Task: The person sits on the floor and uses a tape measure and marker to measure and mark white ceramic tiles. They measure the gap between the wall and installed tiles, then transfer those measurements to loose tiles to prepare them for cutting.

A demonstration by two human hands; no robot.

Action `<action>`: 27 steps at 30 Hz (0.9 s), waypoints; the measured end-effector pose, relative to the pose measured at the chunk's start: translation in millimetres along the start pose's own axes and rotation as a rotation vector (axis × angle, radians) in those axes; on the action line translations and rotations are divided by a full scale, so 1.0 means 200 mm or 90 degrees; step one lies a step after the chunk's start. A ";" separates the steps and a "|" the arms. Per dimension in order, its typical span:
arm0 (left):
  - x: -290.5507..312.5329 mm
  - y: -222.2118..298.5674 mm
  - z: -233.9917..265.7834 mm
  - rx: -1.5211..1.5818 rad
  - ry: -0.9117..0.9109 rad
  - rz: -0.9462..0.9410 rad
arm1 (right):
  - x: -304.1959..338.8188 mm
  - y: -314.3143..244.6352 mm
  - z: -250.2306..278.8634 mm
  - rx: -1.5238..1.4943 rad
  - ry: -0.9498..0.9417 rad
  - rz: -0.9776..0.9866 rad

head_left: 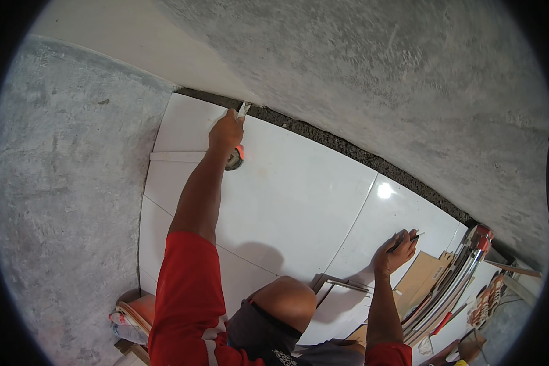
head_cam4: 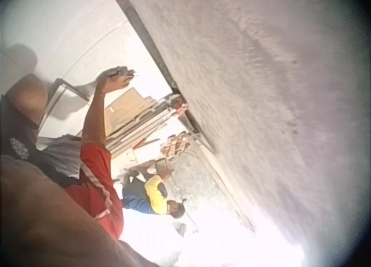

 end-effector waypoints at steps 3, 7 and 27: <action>-0.02 0.01 0.00 -0.036 -0.009 -0.001 | 0.00 -0.01 0.00 -0.003 -0.001 0.002; -0.02 0.00 -0.01 -0.033 -0.013 0.004 | 0.00 0.00 0.00 -0.002 -0.001 0.004; -0.05 -0.03 -0.02 0.057 -0.023 0.013 | 0.00 0.01 0.00 0.000 0.003 0.001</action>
Point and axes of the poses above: each hand's wrist, its own x-axis away from the middle knuckle, its own z-axis out of the back of the hand, y = z × x, the point moved 7 cm from there along -x, towards the middle knuckle, and after that the axes turned 9 degrees about z, right-handed, at the moved point
